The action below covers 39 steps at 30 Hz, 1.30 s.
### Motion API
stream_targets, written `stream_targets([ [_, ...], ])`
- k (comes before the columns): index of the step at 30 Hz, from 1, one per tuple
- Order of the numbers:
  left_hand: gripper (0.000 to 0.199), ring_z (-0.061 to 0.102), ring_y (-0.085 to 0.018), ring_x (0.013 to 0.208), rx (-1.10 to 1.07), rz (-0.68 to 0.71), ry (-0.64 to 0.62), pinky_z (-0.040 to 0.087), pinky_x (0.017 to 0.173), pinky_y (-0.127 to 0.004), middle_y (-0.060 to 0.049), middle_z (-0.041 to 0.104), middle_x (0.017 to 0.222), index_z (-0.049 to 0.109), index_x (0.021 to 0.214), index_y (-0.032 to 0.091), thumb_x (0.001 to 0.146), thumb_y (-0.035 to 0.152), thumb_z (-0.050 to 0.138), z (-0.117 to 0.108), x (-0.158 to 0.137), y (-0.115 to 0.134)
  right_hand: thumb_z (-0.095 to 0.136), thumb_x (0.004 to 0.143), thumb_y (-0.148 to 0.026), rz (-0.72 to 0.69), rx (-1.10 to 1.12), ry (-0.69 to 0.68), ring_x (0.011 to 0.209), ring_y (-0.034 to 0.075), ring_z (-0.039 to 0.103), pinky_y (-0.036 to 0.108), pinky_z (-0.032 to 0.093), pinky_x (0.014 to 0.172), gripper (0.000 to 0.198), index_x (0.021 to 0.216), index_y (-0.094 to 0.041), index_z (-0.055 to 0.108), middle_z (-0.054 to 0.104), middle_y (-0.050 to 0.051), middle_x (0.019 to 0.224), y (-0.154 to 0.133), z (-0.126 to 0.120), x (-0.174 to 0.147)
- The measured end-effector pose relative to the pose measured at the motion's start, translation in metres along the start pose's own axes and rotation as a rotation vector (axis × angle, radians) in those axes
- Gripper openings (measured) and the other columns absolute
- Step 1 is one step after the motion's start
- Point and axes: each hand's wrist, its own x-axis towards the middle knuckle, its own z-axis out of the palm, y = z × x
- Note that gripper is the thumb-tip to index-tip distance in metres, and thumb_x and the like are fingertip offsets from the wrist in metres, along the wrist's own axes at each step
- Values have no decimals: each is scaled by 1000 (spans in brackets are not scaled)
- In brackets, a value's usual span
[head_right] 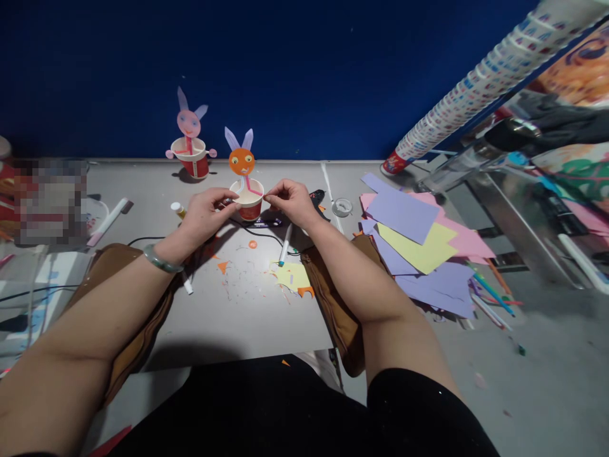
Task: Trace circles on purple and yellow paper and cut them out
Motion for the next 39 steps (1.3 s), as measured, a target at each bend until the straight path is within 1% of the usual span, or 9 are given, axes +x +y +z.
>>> stream_targets([
  [10,12,67,-16,79,-27,25,3,57,80,-31,-5,79,97,76,94,20,85,25,70,1,0,-1,86,68,-47,-21,-50,23,58,14,59,31,50,59,35,73,-22,63,66,-1,65,-2,3,-2],
  [15,13,67,-15,78,-23,24,5,56,78,-30,-5,79,98,76,96,20,85,24,69,2,0,-3,86,68,-45,-24,-35,30,57,13,59,30,50,58,36,76,-23,58,65,-2,68,3,4,0],
  [20,13,67,-15,76,-44,15,13,56,77,-29,-5,78,97,76,94,19,85,27,71,3,-1,-5,87,65,-41,-23,40,34,59,12,61,27,49,56,47,94,-25,53,68,-3,74,8,4,2],
  [23,13,67,-15,75,-55,19,13,56,76,-29,-5,78,96,76,94,19,84,27,71,4,-1,-6,85,68,-41,-26,13,32,57,11,59,26,47,57,51,102,-25,51,68,-4,74,8,4,2],
  [26,14,67,-15,76,-46,28,10,56,77,-30,-5,78,96,76,94,19,85,27,71,4,-1,-6,84,69,-41,-23,-7,34,58,11,59,26,47,58,52,106,-26,51,67,-4,75,7,4,1],
  [32,13,67,-15,77,-31,31,11,57,78,-30,-6,78,97,76,95,20,85,26,70,3,-1,-6,81,69,-40,-32,-13,36,55,11,58,26,47,56,49,106,-26,51,67,-5,76,3,7,-1],
  [39,16,67,-15,77,-46,46,24,57,77,-30,-6,78,99,76,96,19,85,28,69,4,-1,-8,85,68,-45,-10,-2,12,55,10,59,26,48,55,51,102,-26,53,67,-4,77,3,4,-1],
])
